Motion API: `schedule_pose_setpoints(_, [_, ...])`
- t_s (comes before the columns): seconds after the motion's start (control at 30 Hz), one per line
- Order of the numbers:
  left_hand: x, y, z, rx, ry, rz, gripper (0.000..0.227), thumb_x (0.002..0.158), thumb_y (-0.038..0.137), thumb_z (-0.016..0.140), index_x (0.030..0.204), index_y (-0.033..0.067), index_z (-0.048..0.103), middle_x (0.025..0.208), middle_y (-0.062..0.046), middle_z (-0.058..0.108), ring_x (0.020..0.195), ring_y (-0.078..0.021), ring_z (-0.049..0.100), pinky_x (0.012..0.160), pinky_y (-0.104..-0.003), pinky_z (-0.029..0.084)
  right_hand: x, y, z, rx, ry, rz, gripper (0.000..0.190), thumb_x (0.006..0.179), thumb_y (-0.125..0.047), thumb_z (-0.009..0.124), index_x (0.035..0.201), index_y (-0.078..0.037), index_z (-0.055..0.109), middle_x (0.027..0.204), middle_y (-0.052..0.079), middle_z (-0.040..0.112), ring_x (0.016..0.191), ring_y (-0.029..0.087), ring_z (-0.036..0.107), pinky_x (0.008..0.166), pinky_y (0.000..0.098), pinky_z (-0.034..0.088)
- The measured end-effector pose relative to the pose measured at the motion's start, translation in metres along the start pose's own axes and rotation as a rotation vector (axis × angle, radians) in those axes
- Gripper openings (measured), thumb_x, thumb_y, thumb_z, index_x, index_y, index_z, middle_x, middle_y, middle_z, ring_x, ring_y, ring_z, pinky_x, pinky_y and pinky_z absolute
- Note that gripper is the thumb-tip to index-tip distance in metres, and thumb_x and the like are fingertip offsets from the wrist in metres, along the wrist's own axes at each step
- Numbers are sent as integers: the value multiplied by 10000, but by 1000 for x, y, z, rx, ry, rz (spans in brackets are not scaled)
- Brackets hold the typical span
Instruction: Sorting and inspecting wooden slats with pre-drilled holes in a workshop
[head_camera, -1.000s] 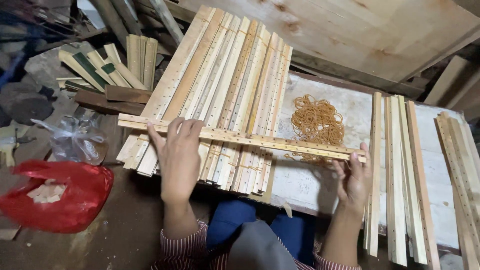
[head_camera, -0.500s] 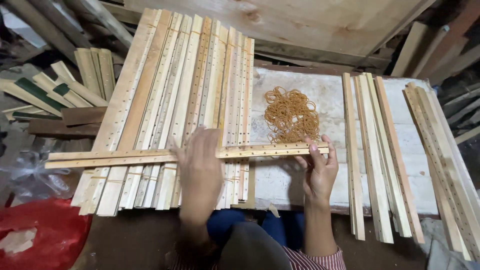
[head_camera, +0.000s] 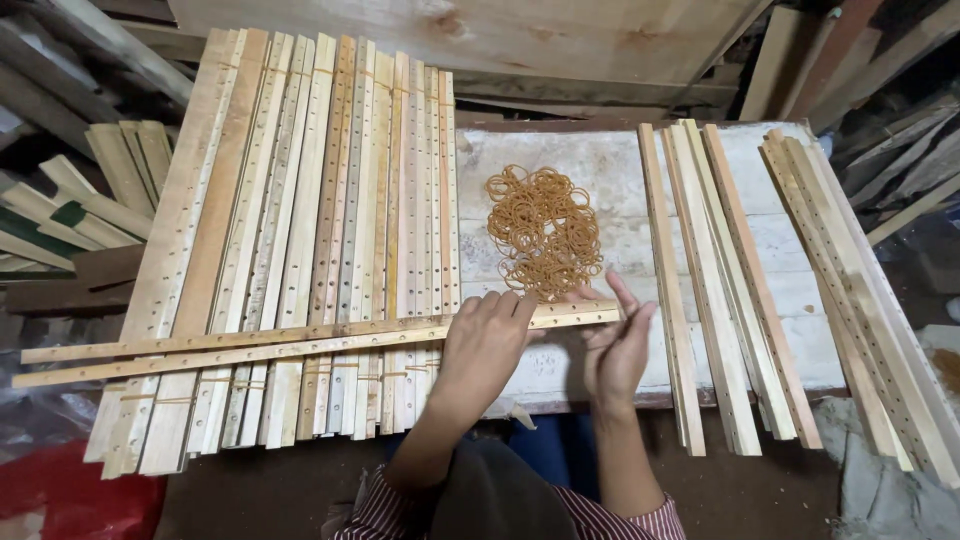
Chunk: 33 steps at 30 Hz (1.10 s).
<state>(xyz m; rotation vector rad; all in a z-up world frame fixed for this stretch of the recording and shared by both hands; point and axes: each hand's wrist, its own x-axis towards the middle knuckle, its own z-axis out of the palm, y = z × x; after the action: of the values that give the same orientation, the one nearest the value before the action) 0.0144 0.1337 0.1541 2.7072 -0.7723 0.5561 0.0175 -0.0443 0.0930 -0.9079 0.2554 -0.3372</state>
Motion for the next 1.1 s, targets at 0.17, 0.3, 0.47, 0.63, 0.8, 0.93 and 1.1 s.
schedule_pose_setpoints(0.17, [-9, -2, 14, -25, -52, 20, 403, 877, 389, 714, 1167, 114, 661, 879, -57, 649, 823, -237, 651, 740, -376, 482, 105, 30, -45, -472, 170, -129, 350, 1048, -313, 552, 1181, -28, 704, 1061, 175, 737, 975, 286, 746, 791, 382, 656])
schedule_pose_setpoints(0.3, [-6, -3, 13, -53, -77, 16, 398, 918, 395, 674, 1172, 90, 662, 869, -70, 641, 802, -249, 643, 710, -371, 472, 182, 87, -62, -1094, -25, -230, 142, 843, -296, 873, 969, -344, 827, 831, -96, 766, 798, 117, 750, 709, 271, 611])
schedule_pose_setpoints(0.47, [-8, -5, 13, -53, -22, 47, 381, 941, 390, 646, 1163, 80, 655, 860, -84, 630, 822, -273, 641, 720, -391, 477, 189, 90, -42, -1494, -51, -411, 119, 840, -293, 849, 941, -236, 824, 854, 39, 749, 888, 291, 724, 821, 412, 598])
schedule_pose_setpoints(0.63, [-9, -3, 12, -68, -28, 44, 375, 958, 398, 627, 1156, 81, 657, 845, -81, 619, 820, -268, 635, 715, -382, 461, 189, 84, -48, -1443, -3, -382, 70, 855, -301, 804, 881, -237, 796, 820, 43, 745, 874, 316, 724, 786, 442, 581])
schedule_pose_setpoints(0.8, [-7, -3, 9, -69, -28, 34, 376, 943, 377, 638, 1175, 80, 654, 864, -88, 632, 836, -276, 638, 735, -386, 465, 180, 76, -26, -1545, -131, -428, 69, 835, -161, 816, 890, -124, 794, 880, 151, 715, 950, 398, 679, 879, 477, 563])
schedule_pose_setpoints(0.93, [-11, -2, 11, -70, -13, 25, 389, 953, 388, 628, 1178, 71, 658, 863, -96, 631, 821, -279, 639, 720, -388, 469, 182, 77, -33, -1438, -108, -376, 57, 863, -188, 817, 891, -141, 803, 878, 156, 721, 936, 400, 693, 852, 485, 570])
schedule_pose_setpoints(1.1, [-10, -3, 15, -65, -20, 28, 381, 961, 392, 616, 1179, 82, 660, 861, -86, 631, 829, -267, 639, 721, -385, 463, 155, 32, -32, -1135, 62, -230, 83, 879, -271, 838, 928, -208, 815, 877, 56, 772, 813, 250, 734, 774, 386, 578])
